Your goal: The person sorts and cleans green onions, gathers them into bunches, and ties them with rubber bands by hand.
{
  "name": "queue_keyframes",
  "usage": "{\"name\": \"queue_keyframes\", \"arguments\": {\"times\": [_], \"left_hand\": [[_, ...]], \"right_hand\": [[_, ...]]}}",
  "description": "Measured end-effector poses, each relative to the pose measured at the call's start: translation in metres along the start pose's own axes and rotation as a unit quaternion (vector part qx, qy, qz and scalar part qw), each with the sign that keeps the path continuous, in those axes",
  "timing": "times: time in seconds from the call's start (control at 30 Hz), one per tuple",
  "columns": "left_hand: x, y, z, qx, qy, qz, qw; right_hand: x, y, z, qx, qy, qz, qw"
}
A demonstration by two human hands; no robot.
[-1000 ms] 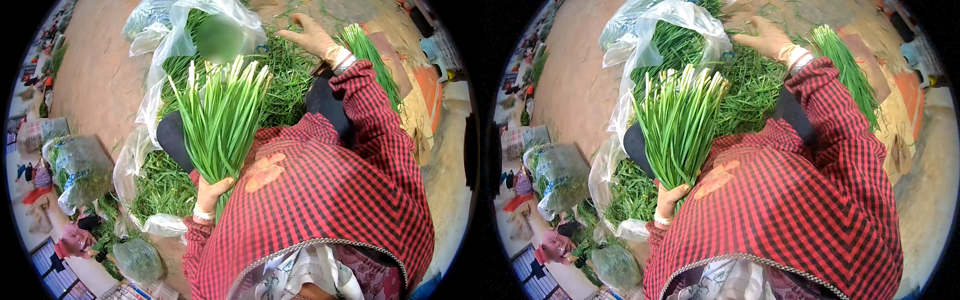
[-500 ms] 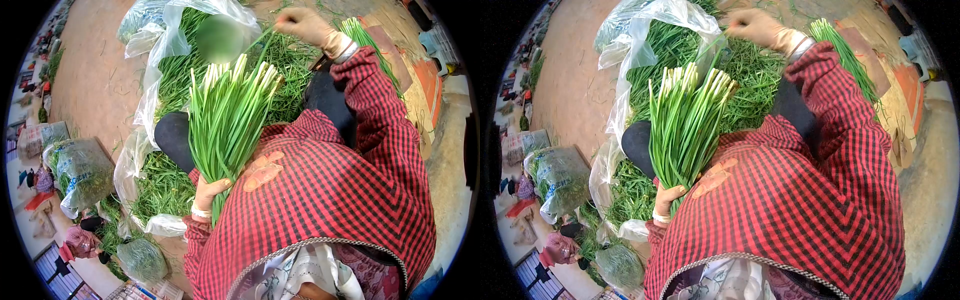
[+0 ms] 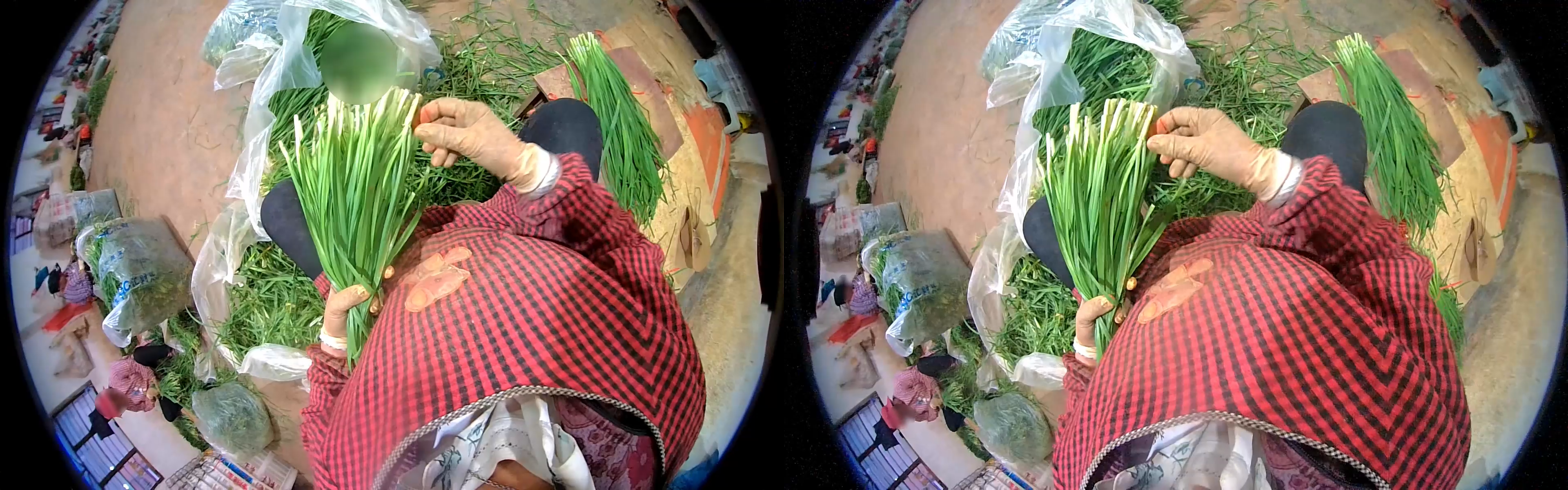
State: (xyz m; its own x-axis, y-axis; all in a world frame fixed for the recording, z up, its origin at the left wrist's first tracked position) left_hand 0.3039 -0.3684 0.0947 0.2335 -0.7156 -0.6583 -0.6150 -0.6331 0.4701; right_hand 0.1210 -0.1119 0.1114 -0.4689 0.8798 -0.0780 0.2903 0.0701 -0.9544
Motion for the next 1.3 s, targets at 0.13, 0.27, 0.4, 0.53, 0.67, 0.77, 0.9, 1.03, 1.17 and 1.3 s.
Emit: {"name": "queue_keyframes", "arguments": {"times": [0.13, 0.27, 0.4, 0.53, 0.67, 0.77, 0.9, 1.03, 1.17, 1.3], "left_hand": [[0.005, -0.003, -0.001, -0.023, 0.004, -0.008, 1.000], [0.009, -0.002, -0.001, -0.007, 0.005, 0.031, 0.999], [0.010, -0.003, -0.002, 0.002, -0.010, 0.021, 1.000], [0.010, 0.002, -0.003, -0.029, -0.019, 0.041, 0.999], [0.002, 0.005, -0.001, -0.048, -0.023, 0.067, 0.996], [-0.008, 0.005, -0.002, -0.058, -0.010, 0.074, 0.996], [-0.006, 0.003, -0.004, -0.054, -0.014, 0.070, 0.996], [-0.009, 0.005, -0.001, -0.063, 0.007, 0.101, 0.993], [-0.013, 0.007, 0.003, -0.081, -0.004, 0.114, 0.990], [-0.011, 0.007, 0.002, -0.074, -0.003, 0.117, 0.990]], "right_hand": [[-0.018, 0.004, 0.003, -0.019, -0.007, -0.003, 1.000], [-0.012, -0.005, 0.001, -0.016, -0.034, -0.073, 0.997], [0.022, -0.008, 0.004, 0.066, 0.080, -0.146, 0.984], [0.102, -0.005, 0.021, 0.222, 0.355, -0.444, 0.792], [0.033, -0.045, -0.001, 0.309, 0.214, -0.509, 0.775], [0.010, -0.033, 0.011, 0.305, 0.080, -0.487, 0.814], [0.002, -0.013, 0.020, 0.263, 0.052, -0.466, 0.843], [0.004, 0.004, 0.021, 0.216, 0.101, -0.503, 0.831], [0.003, 0.014, 0.024, 0.224, 0.011, -0.461, 0.858], [0.002, 0.006, 0.020, 0.240, -0.049, -0.355, 0.902]]}}
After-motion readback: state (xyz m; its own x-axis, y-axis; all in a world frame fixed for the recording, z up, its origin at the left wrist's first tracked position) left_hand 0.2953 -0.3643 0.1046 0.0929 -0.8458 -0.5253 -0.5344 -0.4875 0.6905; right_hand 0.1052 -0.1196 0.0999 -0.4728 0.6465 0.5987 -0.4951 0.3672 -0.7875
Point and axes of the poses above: each hand's wrist, its own z-axis towards the middle knuckle, its own x-axis out of the back of the hand, y = z × x, the point moved 3 cm from there along z, towards the middle knuckle, and after that the axes turned 12 degrees about -z, right-handed, at the moved point
